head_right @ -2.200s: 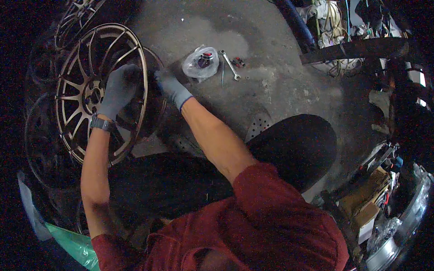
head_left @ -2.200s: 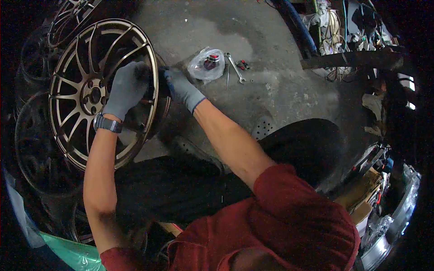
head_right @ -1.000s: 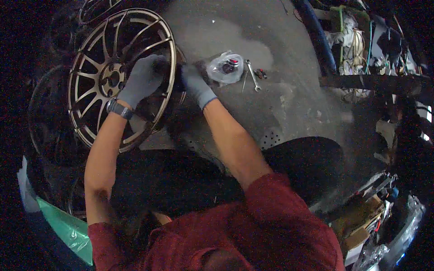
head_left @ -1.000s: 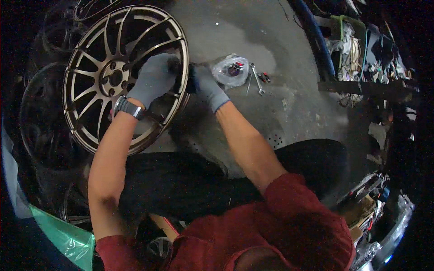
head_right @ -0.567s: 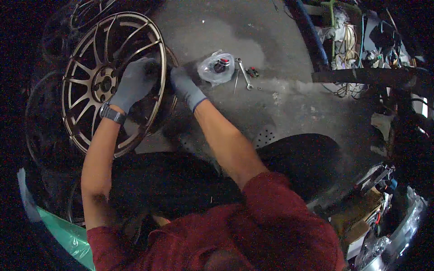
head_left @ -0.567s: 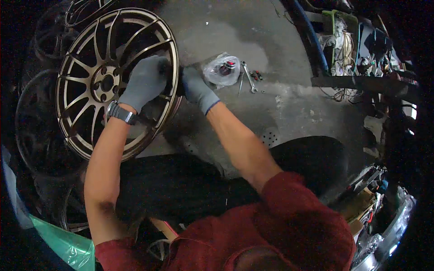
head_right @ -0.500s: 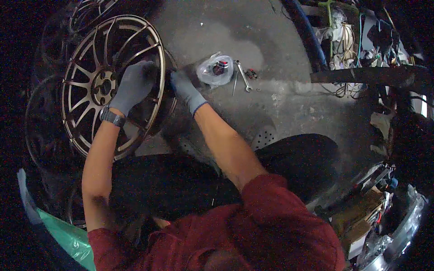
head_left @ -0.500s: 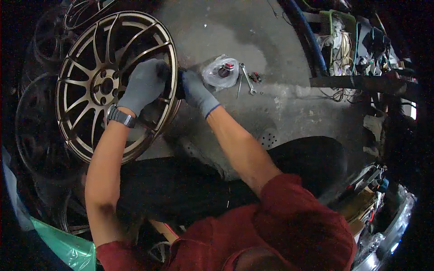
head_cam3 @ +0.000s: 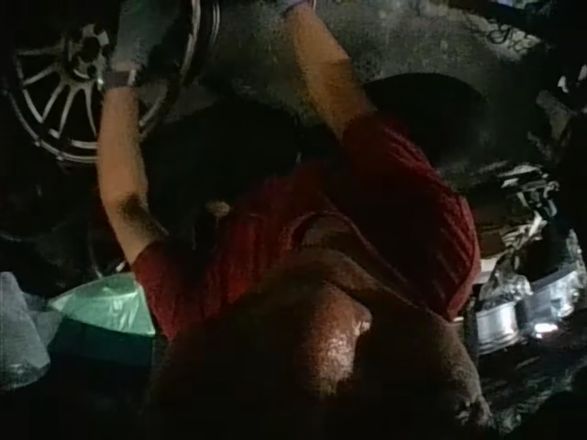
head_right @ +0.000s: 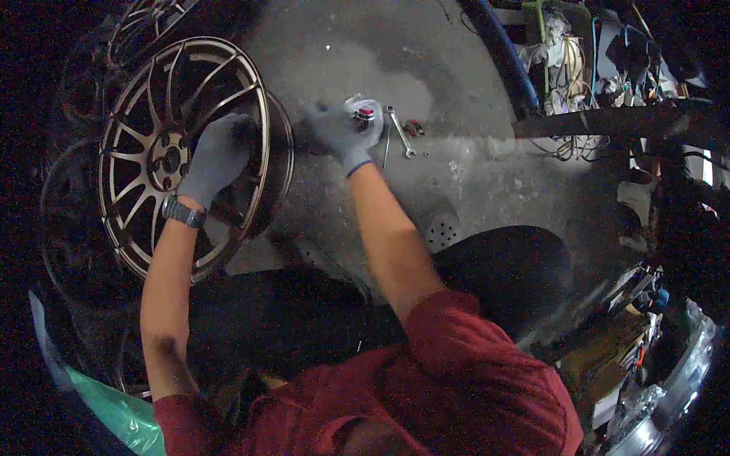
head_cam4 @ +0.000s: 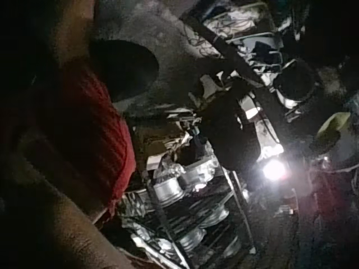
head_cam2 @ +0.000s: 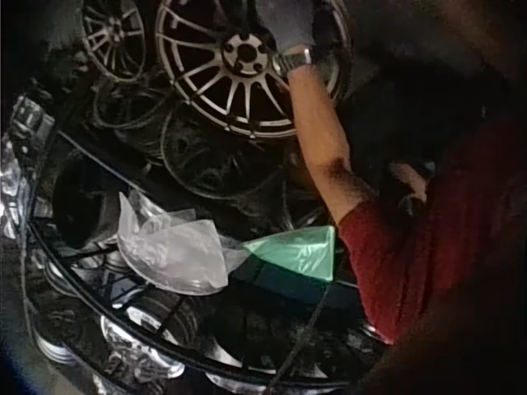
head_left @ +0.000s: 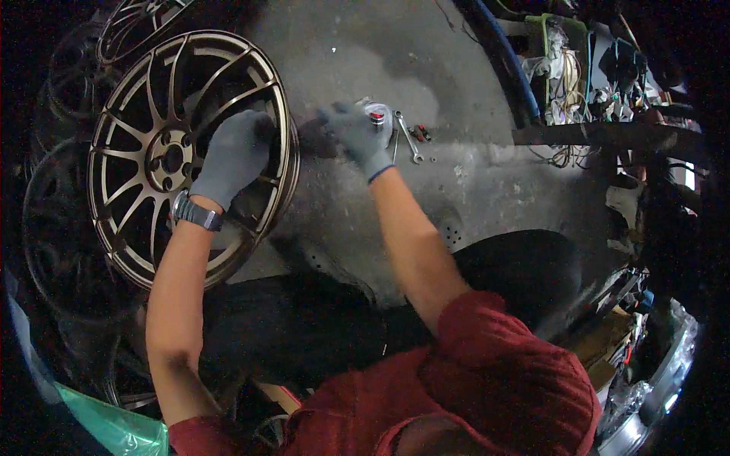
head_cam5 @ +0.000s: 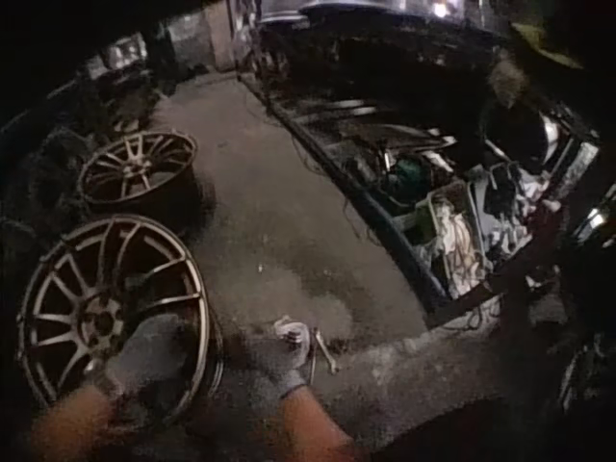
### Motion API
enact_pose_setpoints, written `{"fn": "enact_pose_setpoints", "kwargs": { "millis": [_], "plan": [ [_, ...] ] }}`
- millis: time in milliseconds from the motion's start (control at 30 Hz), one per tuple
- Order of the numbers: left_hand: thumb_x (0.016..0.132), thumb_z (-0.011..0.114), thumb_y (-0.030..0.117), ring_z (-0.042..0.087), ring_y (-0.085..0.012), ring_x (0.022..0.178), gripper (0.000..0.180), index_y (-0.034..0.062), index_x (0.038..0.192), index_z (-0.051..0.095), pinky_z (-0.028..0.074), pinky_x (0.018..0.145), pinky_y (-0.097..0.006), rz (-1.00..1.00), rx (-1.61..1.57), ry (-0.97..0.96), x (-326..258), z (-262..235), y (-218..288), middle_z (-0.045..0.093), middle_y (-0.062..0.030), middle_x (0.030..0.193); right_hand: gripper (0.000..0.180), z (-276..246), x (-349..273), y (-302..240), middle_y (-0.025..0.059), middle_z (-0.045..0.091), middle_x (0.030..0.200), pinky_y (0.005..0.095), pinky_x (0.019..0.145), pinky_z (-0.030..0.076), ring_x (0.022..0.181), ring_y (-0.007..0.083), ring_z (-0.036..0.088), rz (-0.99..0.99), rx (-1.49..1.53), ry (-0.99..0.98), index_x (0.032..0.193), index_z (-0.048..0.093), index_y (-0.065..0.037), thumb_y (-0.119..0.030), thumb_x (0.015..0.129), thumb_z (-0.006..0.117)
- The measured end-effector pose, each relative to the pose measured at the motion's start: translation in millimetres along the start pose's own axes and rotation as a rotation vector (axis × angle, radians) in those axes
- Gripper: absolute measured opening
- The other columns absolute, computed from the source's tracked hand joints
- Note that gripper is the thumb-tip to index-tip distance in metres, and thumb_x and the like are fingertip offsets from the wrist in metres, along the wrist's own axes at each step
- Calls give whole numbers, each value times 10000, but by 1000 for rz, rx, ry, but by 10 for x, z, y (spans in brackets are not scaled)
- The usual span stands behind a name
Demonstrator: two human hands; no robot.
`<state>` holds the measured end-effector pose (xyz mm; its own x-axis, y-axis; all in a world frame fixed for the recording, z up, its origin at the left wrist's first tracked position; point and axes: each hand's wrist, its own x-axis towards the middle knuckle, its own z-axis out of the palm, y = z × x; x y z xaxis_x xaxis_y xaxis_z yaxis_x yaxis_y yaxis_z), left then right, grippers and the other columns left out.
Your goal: The person sits on the floor and uses a wrench to tighten lug nuts on a bronze-colored car wheel. They then install a center cap and use a small tool to secure the cap's retaining ring.
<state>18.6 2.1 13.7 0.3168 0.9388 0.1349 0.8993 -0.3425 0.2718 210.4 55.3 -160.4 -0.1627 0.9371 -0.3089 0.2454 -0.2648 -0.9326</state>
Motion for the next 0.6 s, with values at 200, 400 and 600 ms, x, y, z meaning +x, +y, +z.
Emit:
{"fn": "enact_pose_setpoints", "kwargs": {
  "millis": [200, 400, 600],
  "plan": [
    [862, 627, 65, 656, -416, 929, 103, 18, 918, 699, 540, 836, -497, -21, -66, -47, 74, 65, -54, 681, -208, 928, 406, -1048, 177, 1051, 242, 682, 1201, 457, 906, 532, 1094, 414, 662, 153, -599, 532, 1018, 737, -34, -411, 870, 710],
    [861, 643, 86, 659, -404, 941, 116, 20, 940, 696, 542, 845, -493, -30, 33, -102, 65, -57, 9, 683, -211, 938, 469, -937, 152, 917, 221, 688, 1193, 464, 952, 526, 1145, 382, 650, 161, -1018, 397, 1078, 752, -58, -475, 872, 692],
    [848, 652, 75, 660, -392, 937, 94, 30, 921, 691, 544, 836, -489, 48, 57, 1, 40, -3, -45, 686, -195, 937, 448, -1005, 254, 746, 198, 751, 1082, 469, 919, 547, 1065, 368, 711, 204, -1065, 225, 988, 802, -95, -503, 872, 660]
  ]
}}
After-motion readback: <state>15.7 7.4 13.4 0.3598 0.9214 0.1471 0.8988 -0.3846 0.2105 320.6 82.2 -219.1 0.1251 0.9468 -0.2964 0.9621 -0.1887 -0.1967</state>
